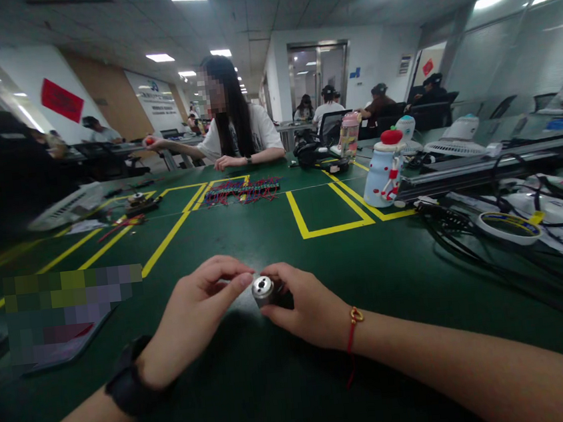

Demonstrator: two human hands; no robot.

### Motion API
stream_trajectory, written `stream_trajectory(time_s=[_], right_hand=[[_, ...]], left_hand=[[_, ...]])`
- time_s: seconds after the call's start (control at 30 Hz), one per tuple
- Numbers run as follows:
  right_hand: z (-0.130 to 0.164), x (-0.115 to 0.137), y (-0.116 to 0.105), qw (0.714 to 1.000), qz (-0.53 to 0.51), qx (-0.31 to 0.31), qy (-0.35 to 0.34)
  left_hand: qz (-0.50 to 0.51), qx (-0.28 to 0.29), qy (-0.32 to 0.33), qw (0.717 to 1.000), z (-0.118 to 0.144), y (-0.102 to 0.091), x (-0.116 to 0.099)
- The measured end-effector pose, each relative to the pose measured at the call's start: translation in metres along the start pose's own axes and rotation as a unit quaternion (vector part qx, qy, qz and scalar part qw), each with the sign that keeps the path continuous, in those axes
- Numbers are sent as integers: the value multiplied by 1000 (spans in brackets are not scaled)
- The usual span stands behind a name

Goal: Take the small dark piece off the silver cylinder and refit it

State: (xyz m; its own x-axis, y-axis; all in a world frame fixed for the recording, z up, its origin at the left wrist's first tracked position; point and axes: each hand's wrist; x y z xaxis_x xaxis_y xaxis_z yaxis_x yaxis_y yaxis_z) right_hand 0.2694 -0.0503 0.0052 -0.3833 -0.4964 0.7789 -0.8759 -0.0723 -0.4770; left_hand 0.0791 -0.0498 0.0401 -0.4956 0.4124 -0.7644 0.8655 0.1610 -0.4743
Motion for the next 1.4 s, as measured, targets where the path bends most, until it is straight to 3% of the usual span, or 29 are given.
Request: stream_trajectory(time_s=[0.23,0.5,0.6,0.67,0.73,0.83,0.97,1.07,1.17,1.27,1.37,1.4], right_hand=[[1,-1,-1,999,31,-27,0],[4,0,1,998,51,-21,-13],[2,0,-5,997,68,-31,-24],[-5,-3,-18,992,103,-79,-15],[-16,-10,-42,974,165,-153,20],[-36,-31,-94,919,297,-241,96],[-47,-70,-168,820,476,-241,209],[-42,-94,-203,777,518,-236,268],[-37,-106,-219,767,522,-218,301],[-37,-103,-220,761,530,-207,312],[-40,-84,-199,756,557,-236,249],[-41,-74,-184,769,556,-238,209]], left_hand=[[-60,113,5,992,5,3,26],[-73,113,20,991,6,10,30],[-53,85,-20,995,0,-2,33],[-35,55,-74,995,-5,-12,39],[4,25,-137,990,-10,-20,48],[98,-3,-215,972,-15,-23,60],[116,8,-239,964,-17,-19,65],[105,9,-236,966,-16,-18,65],[98,7,-240,966,-16,-19,64],[90,8,-247,965,-17,-19,62],[81,6,-243,967,-17,-18,62],[73,6,-239,968,-17,-18,62]])
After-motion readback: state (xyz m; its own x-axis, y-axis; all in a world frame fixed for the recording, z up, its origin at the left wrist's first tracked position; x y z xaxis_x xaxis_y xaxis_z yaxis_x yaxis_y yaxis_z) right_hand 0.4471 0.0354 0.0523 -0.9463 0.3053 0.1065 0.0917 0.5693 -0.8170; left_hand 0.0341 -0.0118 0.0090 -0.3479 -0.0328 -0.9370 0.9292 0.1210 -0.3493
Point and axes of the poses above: each hand's wrist, its own z-axis away from the middle knuckle, its own y-axis out of the palm, x = y × z, and after that the axes turned 12 degrees about -x, right-handed
